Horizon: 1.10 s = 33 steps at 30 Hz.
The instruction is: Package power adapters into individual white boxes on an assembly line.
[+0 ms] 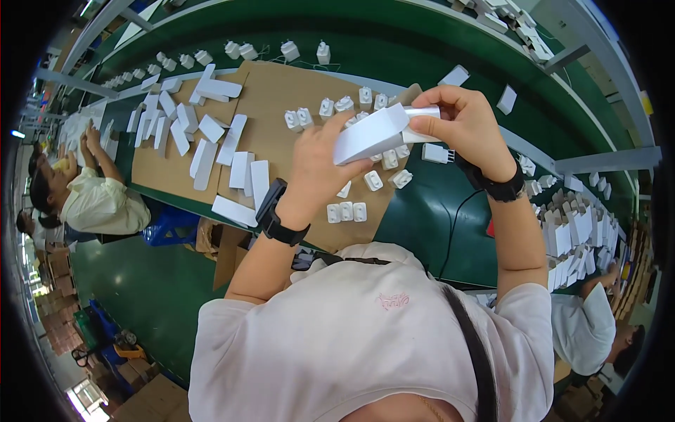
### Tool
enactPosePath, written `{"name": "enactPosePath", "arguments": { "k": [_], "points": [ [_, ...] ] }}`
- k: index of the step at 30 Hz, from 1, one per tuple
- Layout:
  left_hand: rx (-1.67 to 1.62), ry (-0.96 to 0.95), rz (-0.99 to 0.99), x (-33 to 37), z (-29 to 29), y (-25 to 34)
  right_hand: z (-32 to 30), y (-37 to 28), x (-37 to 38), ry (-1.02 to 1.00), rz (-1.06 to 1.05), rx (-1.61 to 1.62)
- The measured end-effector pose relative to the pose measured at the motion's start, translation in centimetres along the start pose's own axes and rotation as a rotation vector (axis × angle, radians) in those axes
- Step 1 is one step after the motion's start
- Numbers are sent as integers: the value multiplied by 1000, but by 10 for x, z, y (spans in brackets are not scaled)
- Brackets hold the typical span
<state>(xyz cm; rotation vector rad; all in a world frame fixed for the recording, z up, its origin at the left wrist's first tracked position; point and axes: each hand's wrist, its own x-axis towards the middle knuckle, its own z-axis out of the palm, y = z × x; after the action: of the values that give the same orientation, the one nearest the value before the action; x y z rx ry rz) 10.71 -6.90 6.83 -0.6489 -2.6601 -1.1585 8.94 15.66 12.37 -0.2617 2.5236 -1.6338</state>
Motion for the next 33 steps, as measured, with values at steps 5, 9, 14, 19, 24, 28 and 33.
{"name": "enactPosePath", "arguments": {
  "k": [5,9,14,19,24,28,33],
  "points": [
    [-37,-30,15,-21,-6,17,6,-9,-28,-6,-60,-48],
    [-327,-98,-116,-47,-8,30,5,-23,-46,3,-202,-183],
    [-247,8,-59,-80,-5,29,16,-34,-49,-171,-376,-152],
    [-611,-113,-158,-104,-6,22,37,-45,-51,-312,-369,-245],
    [-854,43,-233,-99,-1,10,51,-51,-41,111,-651,-254],
    [-1025,-44,-271,-64,-12,-14,82,-20,-9,-161,-275,272],
    [-144,-4,-165,-33,-50,-96,58,35,88,-130,185,199]
  ]
}}
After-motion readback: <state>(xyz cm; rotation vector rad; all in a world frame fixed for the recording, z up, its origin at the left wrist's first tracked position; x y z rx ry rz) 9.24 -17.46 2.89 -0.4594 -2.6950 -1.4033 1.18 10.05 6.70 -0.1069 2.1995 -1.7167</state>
